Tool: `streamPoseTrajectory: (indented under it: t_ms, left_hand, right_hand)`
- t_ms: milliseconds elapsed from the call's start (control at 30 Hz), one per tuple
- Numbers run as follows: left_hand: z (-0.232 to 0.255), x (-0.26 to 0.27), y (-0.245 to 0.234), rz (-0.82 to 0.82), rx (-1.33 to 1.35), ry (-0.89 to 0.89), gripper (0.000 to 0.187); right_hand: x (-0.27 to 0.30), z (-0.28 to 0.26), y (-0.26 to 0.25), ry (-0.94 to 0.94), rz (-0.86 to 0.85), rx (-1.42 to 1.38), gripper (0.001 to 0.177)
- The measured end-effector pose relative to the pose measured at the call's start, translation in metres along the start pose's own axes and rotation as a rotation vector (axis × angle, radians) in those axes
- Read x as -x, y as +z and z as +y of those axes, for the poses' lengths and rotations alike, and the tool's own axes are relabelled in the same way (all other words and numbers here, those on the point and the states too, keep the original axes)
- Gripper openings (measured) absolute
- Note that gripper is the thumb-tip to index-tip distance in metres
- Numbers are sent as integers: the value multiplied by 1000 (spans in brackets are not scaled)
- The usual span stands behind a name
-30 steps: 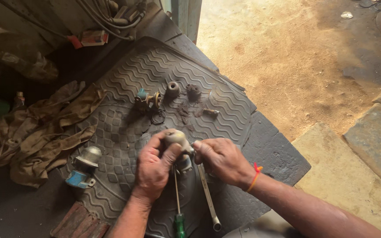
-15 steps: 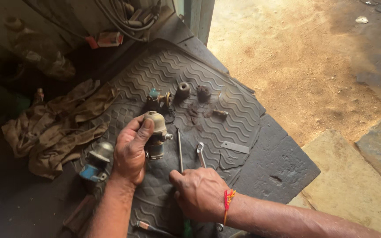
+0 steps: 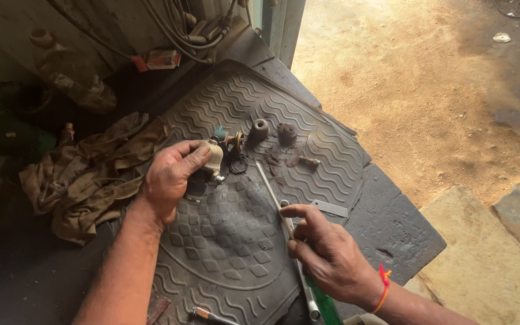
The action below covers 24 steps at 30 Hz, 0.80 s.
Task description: The person disassembles small mechanical components on a rubber mat using a wrench, screwdriver, and metal file. They remove parts, clean internal surfaces, and separate components while working in a workshop setting.
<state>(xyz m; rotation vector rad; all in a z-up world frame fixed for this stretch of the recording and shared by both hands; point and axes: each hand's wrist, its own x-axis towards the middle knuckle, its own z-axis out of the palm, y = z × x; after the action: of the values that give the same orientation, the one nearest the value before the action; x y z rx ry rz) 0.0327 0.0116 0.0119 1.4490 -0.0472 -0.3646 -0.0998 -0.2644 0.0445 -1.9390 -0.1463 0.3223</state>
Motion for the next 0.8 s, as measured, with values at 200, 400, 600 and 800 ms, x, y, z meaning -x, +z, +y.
streamPoseTrajectory:
  t_ms: [200,400,600,800]
  left_hand:
    - [3,-22,-1,10,-56,-79,34]
    - [8,-27,-2,-27,-122,-128,36]
    - [6,-25,-1,-48,-158,-114,35]
    - [10,-24,-3,-23,-200,-128,36]
  right_hand:
    - [1,7,0,-139,-26,7,44]
    - [1,4,8,-163,-30,89,45]
    - [-2,2,12,-219,-18,104,44]
    - [-2,-1,16,-129,-45,59,42]
